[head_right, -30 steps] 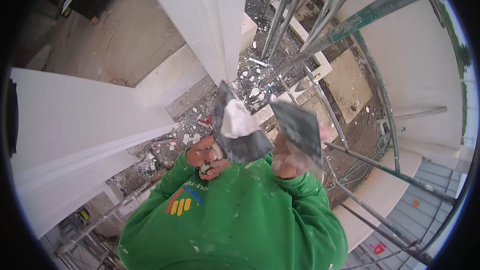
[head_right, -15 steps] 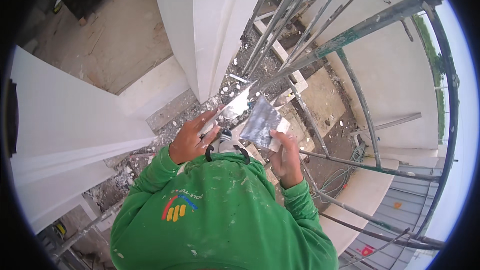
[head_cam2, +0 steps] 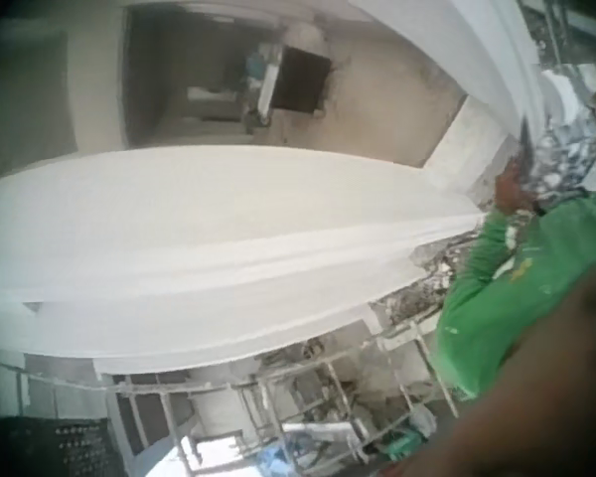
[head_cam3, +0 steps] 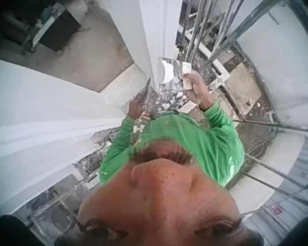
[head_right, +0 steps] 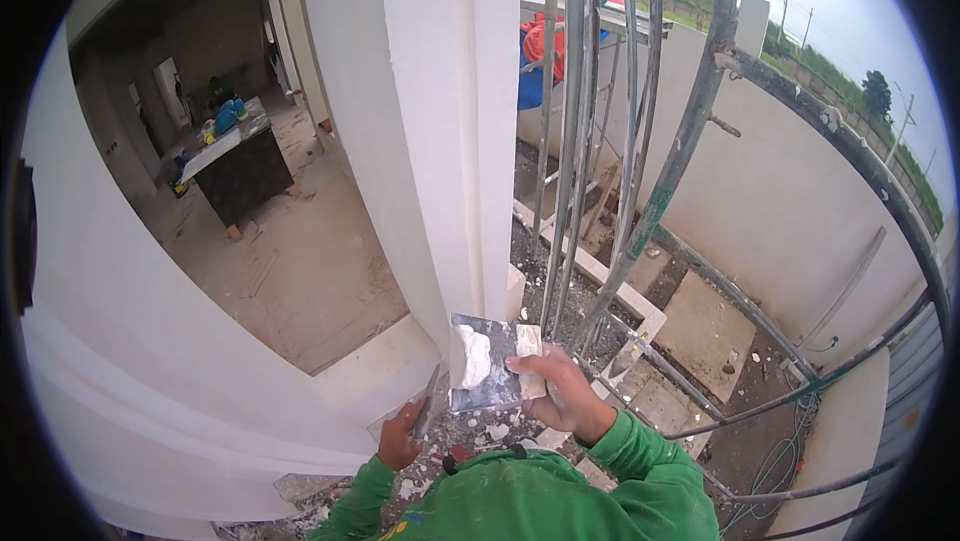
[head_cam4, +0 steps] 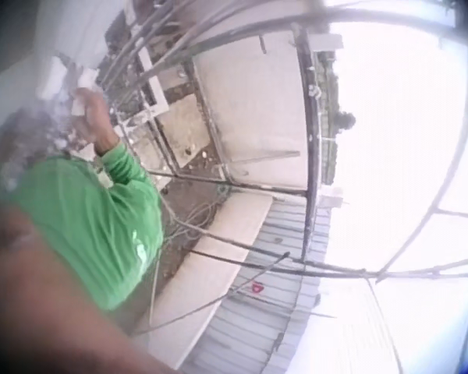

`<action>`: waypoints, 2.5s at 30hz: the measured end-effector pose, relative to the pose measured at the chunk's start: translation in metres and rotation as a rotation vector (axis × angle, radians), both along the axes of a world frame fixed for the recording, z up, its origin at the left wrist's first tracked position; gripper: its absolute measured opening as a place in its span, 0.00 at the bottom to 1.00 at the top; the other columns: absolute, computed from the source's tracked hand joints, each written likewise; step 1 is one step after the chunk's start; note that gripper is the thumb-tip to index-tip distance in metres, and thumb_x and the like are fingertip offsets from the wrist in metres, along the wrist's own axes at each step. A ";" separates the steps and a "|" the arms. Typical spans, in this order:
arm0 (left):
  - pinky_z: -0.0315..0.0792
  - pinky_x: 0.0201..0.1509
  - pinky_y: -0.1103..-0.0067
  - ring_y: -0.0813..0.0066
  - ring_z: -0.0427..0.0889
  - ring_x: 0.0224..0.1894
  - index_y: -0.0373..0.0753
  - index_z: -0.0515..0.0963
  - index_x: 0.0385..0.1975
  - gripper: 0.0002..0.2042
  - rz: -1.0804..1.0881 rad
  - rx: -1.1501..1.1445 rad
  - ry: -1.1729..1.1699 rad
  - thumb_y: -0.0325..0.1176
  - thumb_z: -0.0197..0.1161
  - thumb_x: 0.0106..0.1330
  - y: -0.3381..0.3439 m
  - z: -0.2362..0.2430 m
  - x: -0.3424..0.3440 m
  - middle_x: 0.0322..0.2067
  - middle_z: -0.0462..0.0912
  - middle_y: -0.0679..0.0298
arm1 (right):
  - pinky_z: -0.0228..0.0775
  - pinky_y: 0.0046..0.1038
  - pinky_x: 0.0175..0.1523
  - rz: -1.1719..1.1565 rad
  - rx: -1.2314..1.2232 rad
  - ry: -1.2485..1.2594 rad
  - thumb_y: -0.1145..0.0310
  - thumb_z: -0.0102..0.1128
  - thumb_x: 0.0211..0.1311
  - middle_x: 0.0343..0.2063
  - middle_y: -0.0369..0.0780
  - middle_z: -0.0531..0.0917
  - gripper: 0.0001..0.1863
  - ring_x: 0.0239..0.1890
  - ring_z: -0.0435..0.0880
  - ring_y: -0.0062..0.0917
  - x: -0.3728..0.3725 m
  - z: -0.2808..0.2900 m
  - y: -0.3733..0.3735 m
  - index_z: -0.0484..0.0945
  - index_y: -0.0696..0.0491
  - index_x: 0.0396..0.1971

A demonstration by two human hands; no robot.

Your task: The person applies white plaster to a wall using a trowel and a hawk. They repeatedly scoop plaster from the hawk onto the trowel and smooth it onto the wall surface. The person also scrapes excess plaster from the trowel onto a flat board on a table.

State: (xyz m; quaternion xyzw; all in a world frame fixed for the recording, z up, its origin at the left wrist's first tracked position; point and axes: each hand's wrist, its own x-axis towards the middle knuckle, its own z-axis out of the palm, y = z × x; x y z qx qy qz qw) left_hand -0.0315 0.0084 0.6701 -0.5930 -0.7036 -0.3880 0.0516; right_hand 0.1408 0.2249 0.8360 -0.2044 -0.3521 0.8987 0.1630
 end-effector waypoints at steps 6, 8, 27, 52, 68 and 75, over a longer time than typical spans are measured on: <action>0.67 0.14 0.77 0.73 0.67 0.20 0.39 0.59 0.47 0.11 -0.720 0.310 -2.019 0.36 0.47 0.73 -0.020 0.019 0.036 0.28 0.65 0.60 | 0.59 0.18 0.23 -0.306 0.452 0.371 0.63 0.46 0.71 0.20 0.31 0.73 0.10 0.19 0.70 0.15 -0.022 -0.011 -0.019 0.70 0.49 0.30; 0.67 0.14 0.77 0.73 0.67 0.20 0.39 0.59 0.47 0.11 -0.728 0.245 -2.100 0.36 0.47 0.73 -0.009 0.030 0.043 0.28 0.65 0.60 | 0.65 0.22 0.38 -0.312 0.781 0.436 0.67 0.42 0.72 0.34 0.37 0.75 0.09 0.33 0.73 0.20 -0.030 -0.027 -0.033 0.72 0.52 0.42; 0.67 0.13 0.77 0.73 0.67 0.19 0.38 0.59 0.46 0.10 -0.235 0.341 -1.837 0.36 0.47 0.73 0.056 0.083 0.043 0.28 0.65 0.60 | 0.64 0.33 0.57 0.230 1.231 0.286 0.69 0.59 0.59 0.53 0.50 0.72 0.28 0.55 0.69 0.39 -0.069 -0.121 0.041 0.66 0.57 0.61; 0.66 0.13 0.78 0.74 0.66 0.18 0.38 0.59 0.44 0.10 -0.293 0.512 -1.888 0.36 0.47 0.73 0.155 0.109 0.081 0.27 0.65 0.60 | 0.64 0.33 0.56 0.181 1.531 0.540 0.72 0.50 0.65 0.48 0.45 0.75 0.22 0.53 0.71 0.34 -0.088 -0.153 0.196 0.67 0.58 0.59; 0.65 0.19 0.72 0.62 0.72 0.22 0.46 0.70 0.60 0.41 0.499 0.081 0.239 0.18 0.59 0.35 0.104 0.084 0.023 0.25 0.66 0.60 | 0.79 0.31 0.46 0.580 -0.147 0.025 0.71 0.52 0.65 0.41 0.40 0.81 0.14 0.41 0.84 0.26 -0.053 0.019 0.106 0.71 0.60 0.48; 0.66 0.12 0.77 0.72 0.70 0.22 0.44 0.67 0.55 0.15 -0.270 0.684 -1.601 0.40 0.49 0.72 0.063 0.034 0.044 0.25 0.65 0.62 | 0.73 0.33 0.54 0.197 0.138 0.567 0.65 0.47 0.70 0.44 0.44 0.80 0.18 0.47 0.82 0.31 -0.047 0.013 0.112 0.68 0.62 0.53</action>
